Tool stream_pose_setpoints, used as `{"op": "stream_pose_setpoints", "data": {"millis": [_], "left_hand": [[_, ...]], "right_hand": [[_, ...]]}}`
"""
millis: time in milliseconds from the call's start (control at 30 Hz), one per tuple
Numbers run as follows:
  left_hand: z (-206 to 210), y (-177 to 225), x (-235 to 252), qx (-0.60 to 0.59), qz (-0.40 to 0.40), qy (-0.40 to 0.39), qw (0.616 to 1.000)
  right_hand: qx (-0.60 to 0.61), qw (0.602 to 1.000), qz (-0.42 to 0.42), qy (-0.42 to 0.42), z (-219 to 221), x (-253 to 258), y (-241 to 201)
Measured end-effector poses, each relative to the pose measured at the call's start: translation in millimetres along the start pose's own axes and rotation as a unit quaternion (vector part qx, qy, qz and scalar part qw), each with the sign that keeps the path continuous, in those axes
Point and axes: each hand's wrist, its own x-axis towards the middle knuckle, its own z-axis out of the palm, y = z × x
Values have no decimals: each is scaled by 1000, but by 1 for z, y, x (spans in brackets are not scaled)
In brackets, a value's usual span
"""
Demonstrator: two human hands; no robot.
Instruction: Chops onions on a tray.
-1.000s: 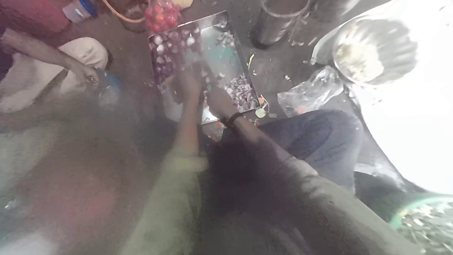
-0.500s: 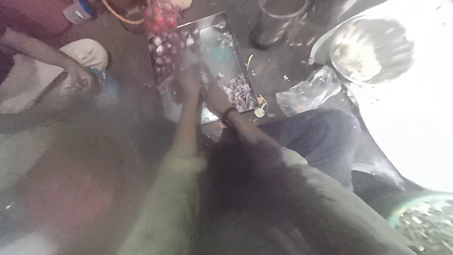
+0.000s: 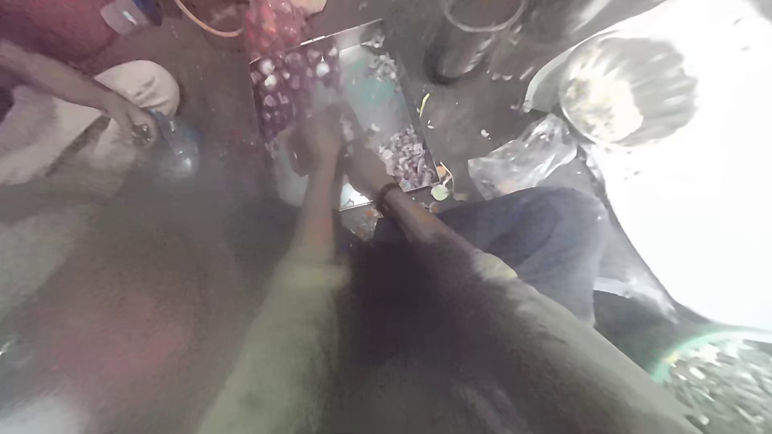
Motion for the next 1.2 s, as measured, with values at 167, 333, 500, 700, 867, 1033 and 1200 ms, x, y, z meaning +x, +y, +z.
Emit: {"op": "stream_pose_setpoints", "data": {"millis": [167, 333, 500, 700, 867, 1033, 1200], "left_hand": [[8, -7, -2, -13, 8, 14, 1000], [11, -9, 3, 22, -11, 12, 1000], [8, -6, 3, 16, -31, 2, 999], [1, 2, -3, 1, -23, 6, 1000], [9, -2, 0, -25, -4, 2, 1000], [15, -6, 3, 8, -27, 24, 999], [16, -4, -1, -3, -17, 19, 1000]], "right_hand": [[56, 998, 30, 6, -16, -58, -2], [20, 998, 58, -33, -12, -42, -1], [3, 1000, 13, -17, 0, -16, 1], [-6, 1000, 21, 1, -10, -27, -9], [-1, 999, 48, -16, -10, -45, 3], [1, 999, 37, 0, -2, -33, 3], [34, 998, 57, -3, 0, -37, 10]]}}
